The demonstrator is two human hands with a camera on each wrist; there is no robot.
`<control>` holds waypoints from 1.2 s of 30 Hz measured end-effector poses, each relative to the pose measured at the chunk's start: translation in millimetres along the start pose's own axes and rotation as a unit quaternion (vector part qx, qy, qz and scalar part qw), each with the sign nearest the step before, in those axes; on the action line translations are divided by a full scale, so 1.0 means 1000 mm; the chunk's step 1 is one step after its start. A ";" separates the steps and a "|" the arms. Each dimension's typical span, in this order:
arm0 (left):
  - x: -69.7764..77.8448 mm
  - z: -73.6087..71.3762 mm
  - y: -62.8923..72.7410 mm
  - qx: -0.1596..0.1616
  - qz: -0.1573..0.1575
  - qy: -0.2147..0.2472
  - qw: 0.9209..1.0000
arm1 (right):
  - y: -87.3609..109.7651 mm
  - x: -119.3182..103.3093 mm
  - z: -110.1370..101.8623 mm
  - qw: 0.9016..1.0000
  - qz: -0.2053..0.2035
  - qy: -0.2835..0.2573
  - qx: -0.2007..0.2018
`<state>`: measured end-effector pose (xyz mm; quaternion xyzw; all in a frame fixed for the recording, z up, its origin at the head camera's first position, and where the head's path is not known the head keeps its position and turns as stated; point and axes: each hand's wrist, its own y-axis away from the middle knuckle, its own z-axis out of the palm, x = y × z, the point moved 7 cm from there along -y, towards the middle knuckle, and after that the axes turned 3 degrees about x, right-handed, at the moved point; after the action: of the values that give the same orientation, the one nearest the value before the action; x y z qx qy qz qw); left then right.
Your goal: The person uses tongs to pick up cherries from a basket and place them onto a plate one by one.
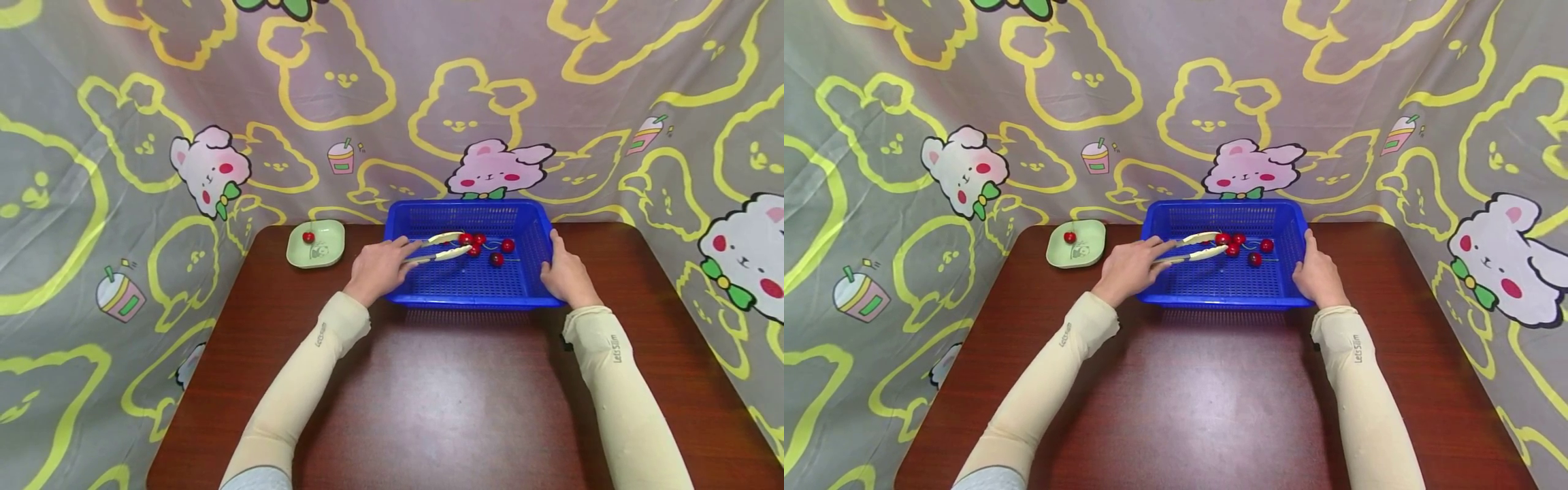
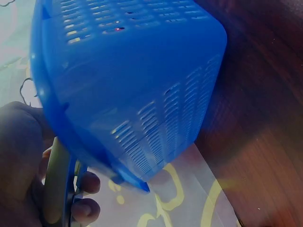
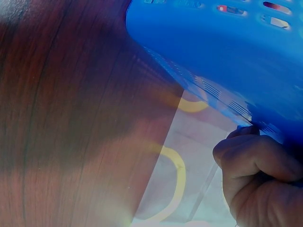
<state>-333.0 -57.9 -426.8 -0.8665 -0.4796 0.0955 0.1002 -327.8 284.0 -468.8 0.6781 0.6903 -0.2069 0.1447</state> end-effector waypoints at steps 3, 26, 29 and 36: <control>-0.003 -0.004 0.003 0.008 -0.005 0.010 1.000 | 0.000 0.000 0.000 1.000 0.001 0.000 0.000; -0.028 -0.023 0.023 0.039 -0.032 0.050 0.997 | -0.001 -0.002 0.000 1.000 0.003 0.000 -0.001; -0.031 -0.025 0.027 0.043 -0.038 0.054 0.997 | -0.001 -0.002 0.000 1.000 0.001 0.000 0.000; -0.042 -0.028 0.036 0.064 -0.052 0.061 0.995 | -0.001 -0.001 0.001 1.000 0.000 0.001 0.001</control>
<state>-318.0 -114.5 -406.4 -0.8364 -0.5098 0.0678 0.1898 -329.1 282.8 -469.4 0.6784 0.6902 -0.2072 0.1429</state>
